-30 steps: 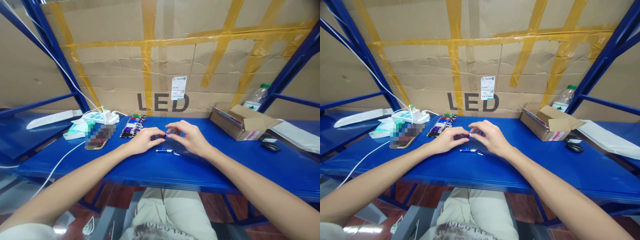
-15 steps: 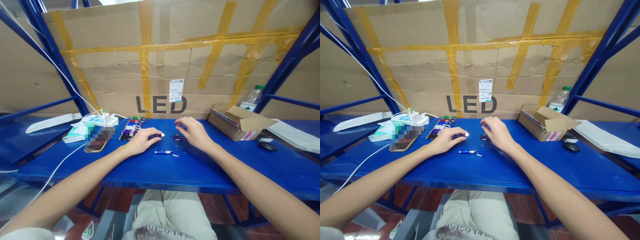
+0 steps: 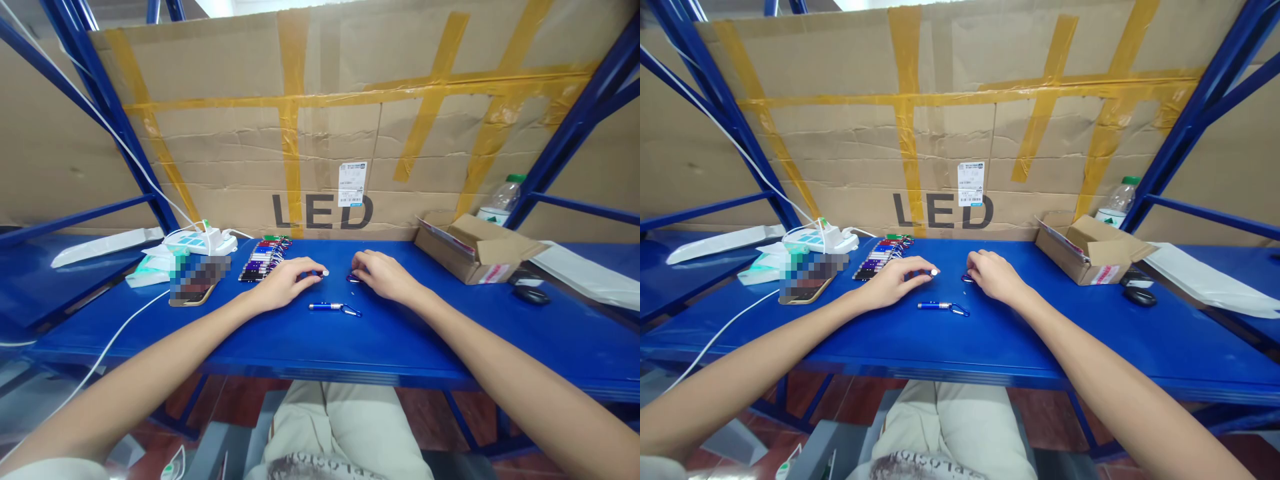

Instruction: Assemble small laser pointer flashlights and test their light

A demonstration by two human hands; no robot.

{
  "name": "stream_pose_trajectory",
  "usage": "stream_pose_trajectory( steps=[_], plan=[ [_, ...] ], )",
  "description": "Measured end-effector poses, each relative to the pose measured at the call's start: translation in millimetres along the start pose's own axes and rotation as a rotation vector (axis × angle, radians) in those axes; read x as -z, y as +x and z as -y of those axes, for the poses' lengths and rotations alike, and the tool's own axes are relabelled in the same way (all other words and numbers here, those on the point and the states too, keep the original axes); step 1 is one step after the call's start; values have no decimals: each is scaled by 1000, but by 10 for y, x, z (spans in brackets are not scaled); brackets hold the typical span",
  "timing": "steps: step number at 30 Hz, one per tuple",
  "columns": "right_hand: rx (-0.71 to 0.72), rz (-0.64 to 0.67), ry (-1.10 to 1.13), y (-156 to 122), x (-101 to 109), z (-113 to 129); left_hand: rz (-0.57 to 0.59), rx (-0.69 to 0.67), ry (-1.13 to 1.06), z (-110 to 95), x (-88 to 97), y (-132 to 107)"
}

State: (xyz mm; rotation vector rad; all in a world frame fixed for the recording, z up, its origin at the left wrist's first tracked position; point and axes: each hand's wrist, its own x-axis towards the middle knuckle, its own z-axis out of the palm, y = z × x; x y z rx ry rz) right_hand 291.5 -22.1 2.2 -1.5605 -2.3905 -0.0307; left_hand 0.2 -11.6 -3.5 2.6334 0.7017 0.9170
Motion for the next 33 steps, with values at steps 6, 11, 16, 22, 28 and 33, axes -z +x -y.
stream_pose_trajectory(
  steps=[6, 11, 16, 22, 28, 33],
  plan=[
    [12, 6, -1, 5, -27, 7, 15, -13, 17, 17, 0, 0],
    [44, -23, 47, 13, -61, -51, 17, -5, 26, -13, 6, -2],
    [168, -210, 296, -7, -3, 69, 22, 8, 40, -19, -5, -5],
    [347, -311, 534, -85, 84, 360, 21, 56, -3, -12, -26, -14],
    [345, -251, 530, -102, 72, 358, 28, 73, -33, -68, -20, -2],
    [309, -233, 558, -105, 76, 362, 10, 67, -41, -96, -24, 2]
  ],
)
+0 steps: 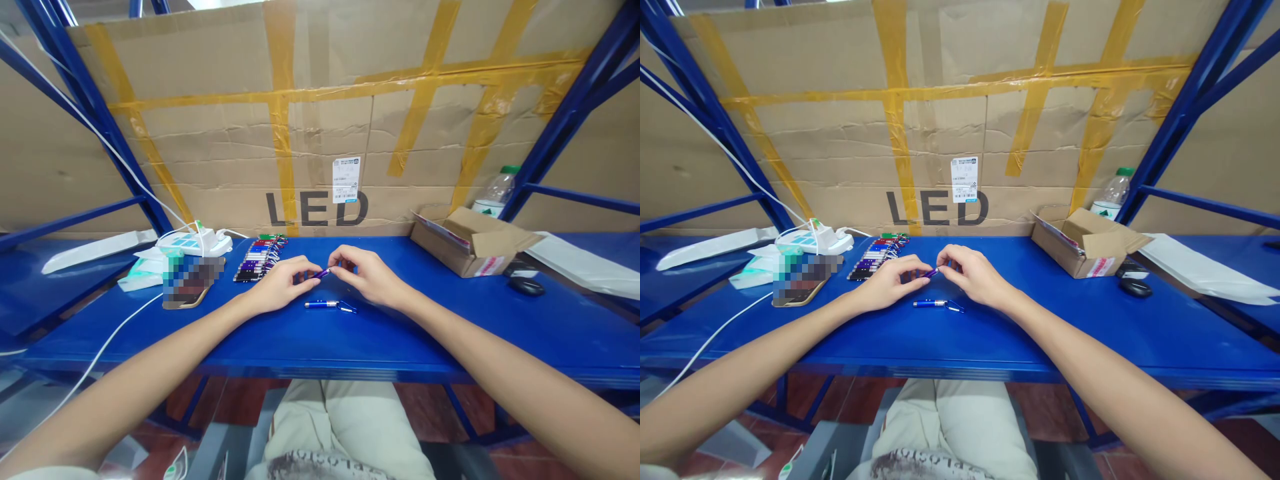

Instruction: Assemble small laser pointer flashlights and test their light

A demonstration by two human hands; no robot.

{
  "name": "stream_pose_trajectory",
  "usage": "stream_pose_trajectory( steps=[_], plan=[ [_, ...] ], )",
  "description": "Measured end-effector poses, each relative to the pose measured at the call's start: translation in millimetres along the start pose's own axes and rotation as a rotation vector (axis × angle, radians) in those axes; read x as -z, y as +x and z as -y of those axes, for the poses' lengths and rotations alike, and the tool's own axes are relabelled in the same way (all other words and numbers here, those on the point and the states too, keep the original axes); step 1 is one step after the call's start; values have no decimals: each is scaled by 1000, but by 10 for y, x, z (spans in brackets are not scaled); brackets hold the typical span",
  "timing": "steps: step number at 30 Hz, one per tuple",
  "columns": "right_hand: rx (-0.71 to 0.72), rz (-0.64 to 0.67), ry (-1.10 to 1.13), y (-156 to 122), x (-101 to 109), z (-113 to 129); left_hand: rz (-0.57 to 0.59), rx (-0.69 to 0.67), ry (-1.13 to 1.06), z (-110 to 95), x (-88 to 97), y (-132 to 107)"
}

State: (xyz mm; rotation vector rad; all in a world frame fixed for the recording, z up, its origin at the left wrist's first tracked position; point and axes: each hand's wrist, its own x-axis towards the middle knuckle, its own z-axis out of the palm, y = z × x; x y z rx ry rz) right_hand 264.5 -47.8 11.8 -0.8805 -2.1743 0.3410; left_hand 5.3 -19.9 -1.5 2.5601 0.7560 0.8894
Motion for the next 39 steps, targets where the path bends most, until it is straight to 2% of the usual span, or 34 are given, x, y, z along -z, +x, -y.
stream_pose_trajectory(
  steps=[9, 15, 22, 29, 35, 39],
  plan=[
    [-72, 31, 87, -6, -63, -27, -38, 18, 33, -9, 13, 4],
    [-84, -23, 129, -9, -127, -67, 3, 159, -106, -42, -9, -7],
    [-93, -36, 134, -10, -140, -60, -5, 200, -216, -23, -48, 2],
    [-130, -47, 226, 5, -172, -54, -36, 39, 51, -3, 15, -9],
    [-287, -54, 496, 55, -182, -43, -109, -195, 322, 5, 49, -42],
    [-392, -43, 662, 69, -193, -41, -155, -328, 422, 35, 55, -52]
  ],
)
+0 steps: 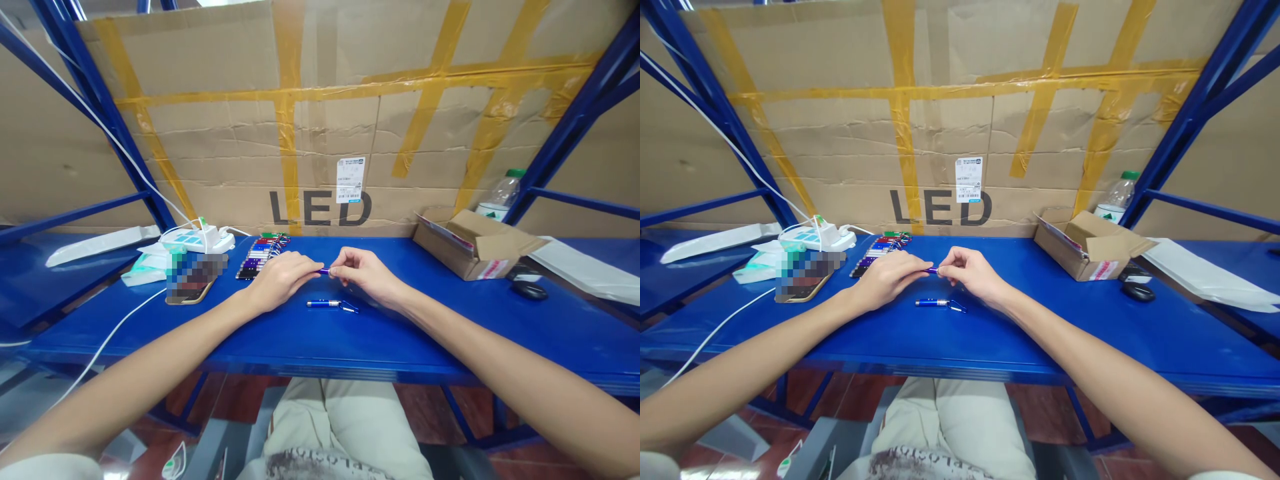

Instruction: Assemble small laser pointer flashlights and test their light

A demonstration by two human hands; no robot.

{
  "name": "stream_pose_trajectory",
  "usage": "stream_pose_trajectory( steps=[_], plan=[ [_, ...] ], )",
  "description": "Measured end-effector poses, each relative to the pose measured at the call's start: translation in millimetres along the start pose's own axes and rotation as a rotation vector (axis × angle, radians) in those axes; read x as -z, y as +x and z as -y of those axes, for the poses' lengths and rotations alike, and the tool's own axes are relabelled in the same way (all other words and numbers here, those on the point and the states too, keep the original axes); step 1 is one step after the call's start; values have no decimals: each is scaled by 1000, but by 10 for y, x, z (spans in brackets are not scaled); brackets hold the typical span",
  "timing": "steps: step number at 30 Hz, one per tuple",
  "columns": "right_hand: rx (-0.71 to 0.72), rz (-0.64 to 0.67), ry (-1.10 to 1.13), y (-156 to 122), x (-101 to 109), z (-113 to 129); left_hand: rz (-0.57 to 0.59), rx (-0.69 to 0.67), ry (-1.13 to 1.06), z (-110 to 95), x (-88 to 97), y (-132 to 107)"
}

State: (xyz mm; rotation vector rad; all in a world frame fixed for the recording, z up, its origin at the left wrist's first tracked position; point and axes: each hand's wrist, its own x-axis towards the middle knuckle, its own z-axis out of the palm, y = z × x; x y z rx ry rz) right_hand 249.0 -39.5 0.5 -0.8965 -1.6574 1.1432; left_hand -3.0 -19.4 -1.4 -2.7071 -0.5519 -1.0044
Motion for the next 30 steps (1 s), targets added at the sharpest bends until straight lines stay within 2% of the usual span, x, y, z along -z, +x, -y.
stream_pose_trajectory(
  steps=[7, 9, 12, 16, 19, 22, 30],
  plan=[
    [-300, 87, 355, 13, 23, -5, 25, -141, 189, 6, 28, 26],
    [-324, 101, 402, 11, 29, 10, 5, -169, 236, -12, 36, 42],
    [-306, 91, 400, 0, 23, 31, -39, -126, 216, -31, 24, 52],
    [-231, 58, 318, -8, 3, 38, -54, 27, -6, -22, -12, 48],
    [-95, 30, 157, 3, -3, 20, -28, 165, -163, -11, -25, 55],
    [61, 16, -21, 21, 0, -18, 1, 279, -247, -13, -23, 69],
    [318, -11, -435, -29, 34, -33, 92, 446, -388, -26, -35, 89]
  ],
)
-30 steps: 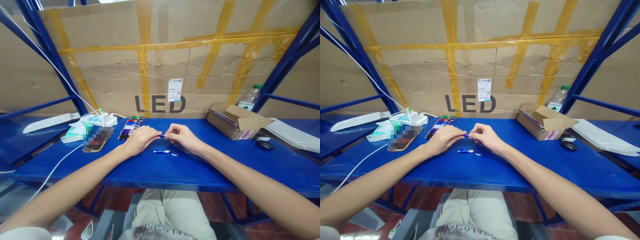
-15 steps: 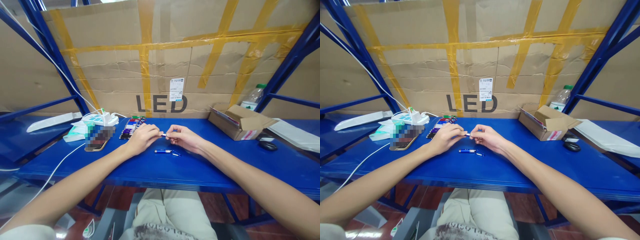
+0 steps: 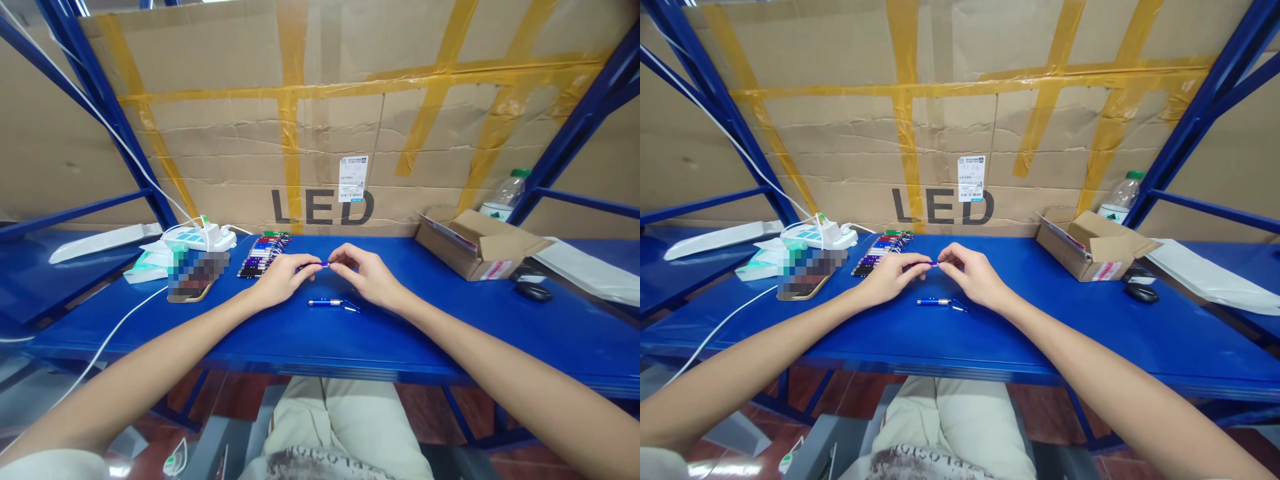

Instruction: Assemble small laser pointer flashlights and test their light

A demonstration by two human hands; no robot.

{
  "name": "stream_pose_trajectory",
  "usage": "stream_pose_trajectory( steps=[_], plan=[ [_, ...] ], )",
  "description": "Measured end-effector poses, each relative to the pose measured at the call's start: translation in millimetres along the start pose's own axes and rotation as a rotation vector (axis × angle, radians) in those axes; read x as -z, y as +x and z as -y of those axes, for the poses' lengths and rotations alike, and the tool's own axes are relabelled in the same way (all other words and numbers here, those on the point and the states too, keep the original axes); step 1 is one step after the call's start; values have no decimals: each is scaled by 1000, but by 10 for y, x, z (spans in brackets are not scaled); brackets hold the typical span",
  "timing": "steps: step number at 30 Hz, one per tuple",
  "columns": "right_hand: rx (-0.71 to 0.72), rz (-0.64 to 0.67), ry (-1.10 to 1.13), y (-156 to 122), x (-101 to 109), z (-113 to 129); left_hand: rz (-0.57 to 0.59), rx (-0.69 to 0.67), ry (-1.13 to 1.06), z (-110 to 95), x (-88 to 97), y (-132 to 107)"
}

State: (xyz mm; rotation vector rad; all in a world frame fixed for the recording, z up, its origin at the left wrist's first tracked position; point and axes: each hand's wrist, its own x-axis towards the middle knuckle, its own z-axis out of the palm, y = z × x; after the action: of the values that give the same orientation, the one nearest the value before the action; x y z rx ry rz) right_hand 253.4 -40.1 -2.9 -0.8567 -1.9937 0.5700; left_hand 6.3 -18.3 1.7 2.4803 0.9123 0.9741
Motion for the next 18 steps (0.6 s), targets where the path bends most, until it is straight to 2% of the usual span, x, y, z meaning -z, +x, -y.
stream_pose_trajectory(
  steps=[3, 6, 12, 18],
  plan=[
    [119, 11, -139, -17, 33, 31, 27, 58, -71, 16, -7, 0],
    [173, -3, -179, -20, 49, 34, 64, 111, -162, 21, -17, -5],
    [139, 9, -113, -29, 45, 56, 123, 164, -303, 9, -42, -13],
    [103, 17, -95, -45, 37, 69, 116, 151, -302, 51, -57, -20]
  ],
)
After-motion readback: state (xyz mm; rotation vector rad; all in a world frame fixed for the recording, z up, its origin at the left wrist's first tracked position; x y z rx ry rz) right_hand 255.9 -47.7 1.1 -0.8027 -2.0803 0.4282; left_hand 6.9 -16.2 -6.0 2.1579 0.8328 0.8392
